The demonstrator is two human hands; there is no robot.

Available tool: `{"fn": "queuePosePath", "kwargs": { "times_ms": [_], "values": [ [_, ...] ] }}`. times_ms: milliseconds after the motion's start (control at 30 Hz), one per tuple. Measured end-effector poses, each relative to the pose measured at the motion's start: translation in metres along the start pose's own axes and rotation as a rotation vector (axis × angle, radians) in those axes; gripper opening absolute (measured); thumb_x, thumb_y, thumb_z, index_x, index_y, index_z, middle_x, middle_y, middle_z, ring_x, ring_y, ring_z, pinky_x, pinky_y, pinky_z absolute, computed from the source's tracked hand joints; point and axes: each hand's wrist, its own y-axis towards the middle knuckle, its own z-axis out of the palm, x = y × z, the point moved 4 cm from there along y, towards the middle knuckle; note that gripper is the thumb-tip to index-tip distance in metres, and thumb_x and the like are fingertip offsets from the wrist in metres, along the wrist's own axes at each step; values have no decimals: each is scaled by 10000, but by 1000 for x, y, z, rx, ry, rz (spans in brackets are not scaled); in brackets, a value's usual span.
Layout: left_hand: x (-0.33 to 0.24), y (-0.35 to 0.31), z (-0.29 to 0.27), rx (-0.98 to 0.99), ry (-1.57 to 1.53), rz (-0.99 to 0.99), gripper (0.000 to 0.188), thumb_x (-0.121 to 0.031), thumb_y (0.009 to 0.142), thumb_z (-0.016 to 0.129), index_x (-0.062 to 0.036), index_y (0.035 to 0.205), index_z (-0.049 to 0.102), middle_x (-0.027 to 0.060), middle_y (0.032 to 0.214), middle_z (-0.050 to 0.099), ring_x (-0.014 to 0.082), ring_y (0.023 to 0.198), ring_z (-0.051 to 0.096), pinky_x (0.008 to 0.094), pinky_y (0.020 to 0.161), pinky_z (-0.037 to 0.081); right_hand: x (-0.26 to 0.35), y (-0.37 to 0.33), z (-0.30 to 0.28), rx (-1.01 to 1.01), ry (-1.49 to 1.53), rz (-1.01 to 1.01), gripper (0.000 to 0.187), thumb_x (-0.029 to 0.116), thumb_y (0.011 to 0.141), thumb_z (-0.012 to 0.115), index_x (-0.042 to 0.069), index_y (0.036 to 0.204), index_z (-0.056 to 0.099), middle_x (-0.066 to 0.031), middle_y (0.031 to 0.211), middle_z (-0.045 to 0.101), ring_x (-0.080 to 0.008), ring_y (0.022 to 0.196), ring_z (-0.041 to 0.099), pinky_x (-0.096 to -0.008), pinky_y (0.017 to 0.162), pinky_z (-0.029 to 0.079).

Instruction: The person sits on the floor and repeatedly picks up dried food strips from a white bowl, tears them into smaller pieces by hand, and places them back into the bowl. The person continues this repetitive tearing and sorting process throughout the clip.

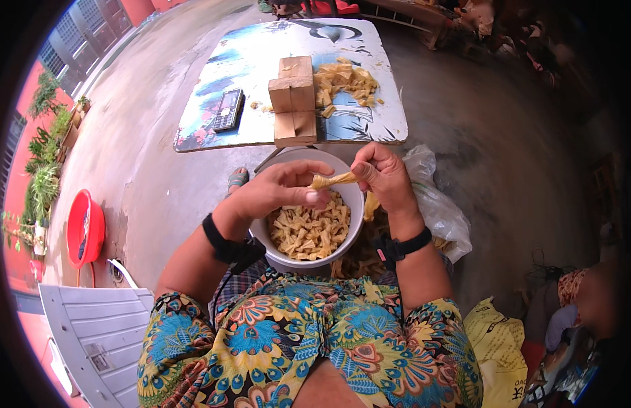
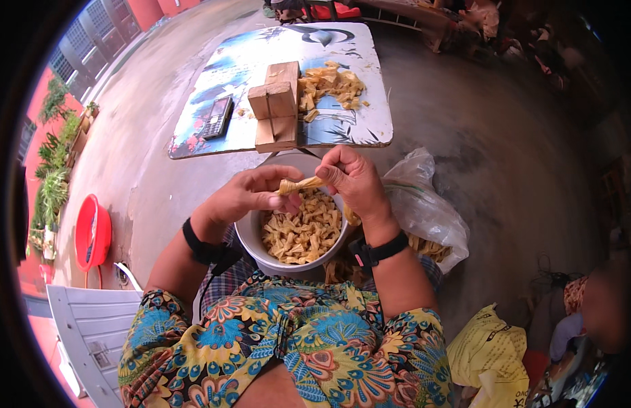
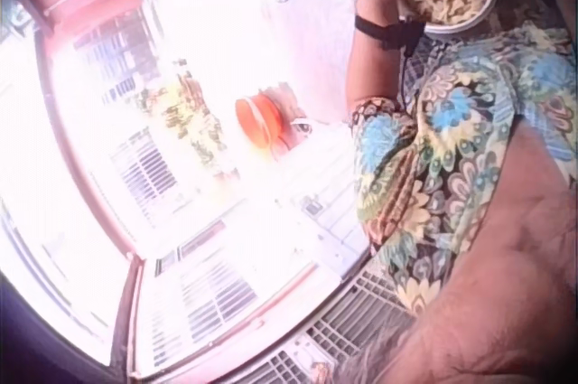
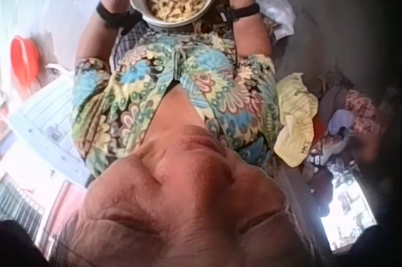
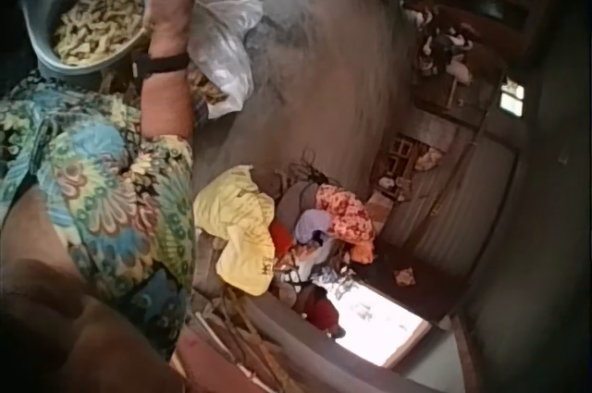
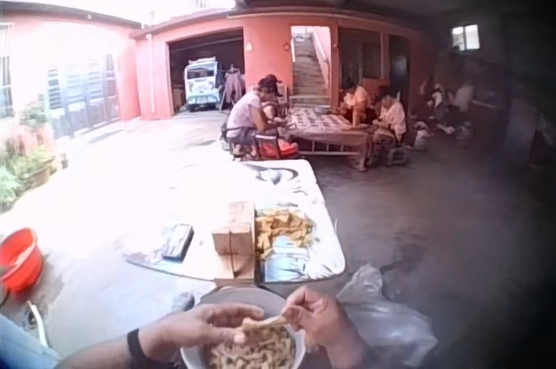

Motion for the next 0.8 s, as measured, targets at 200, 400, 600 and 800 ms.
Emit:
{"fn": "queuePosePath", "kwargs": {
  "times_ms": [200,400,600,800],
  "values": [
    [6,8,-23,-175,-122,174,128,-113,888,647,-46,932,548,31,750,608,94,631,580,216,565,484,6,7,22,59,-191,48,127,97,859,687,52,848,569,43,725,564,-26,718,519,-192,628,439],
    [17,0,-52,-268,-144,150,106,-94,873,651,-63,892,552,19,736,594,71,598,544,194,520,442,-26,23,11,73,-218,100,88,50,841,683,48,821,598,43,754,588,-26,701,507,-193,624,437],
    [-8,12,-96,-456,-6,232,93,-101,884,647,-57,922,575,2,747,594,71,631,553,207,550,463,-32,73,29,-123,-357,-70,56,43,871,625,30,850,576,32,720,567,-35,648,485,-201,581,416],
    [1,36,-115,-775,279,234,73,-83,874,621,-33,905,576,-18,691,560,51,580,492,210,504,405,-42,102,42,-320,-800,-176,83,68,833,645,17,813,583,-15,636,583,-81,571,521,-251,556,435]
  ]
}}
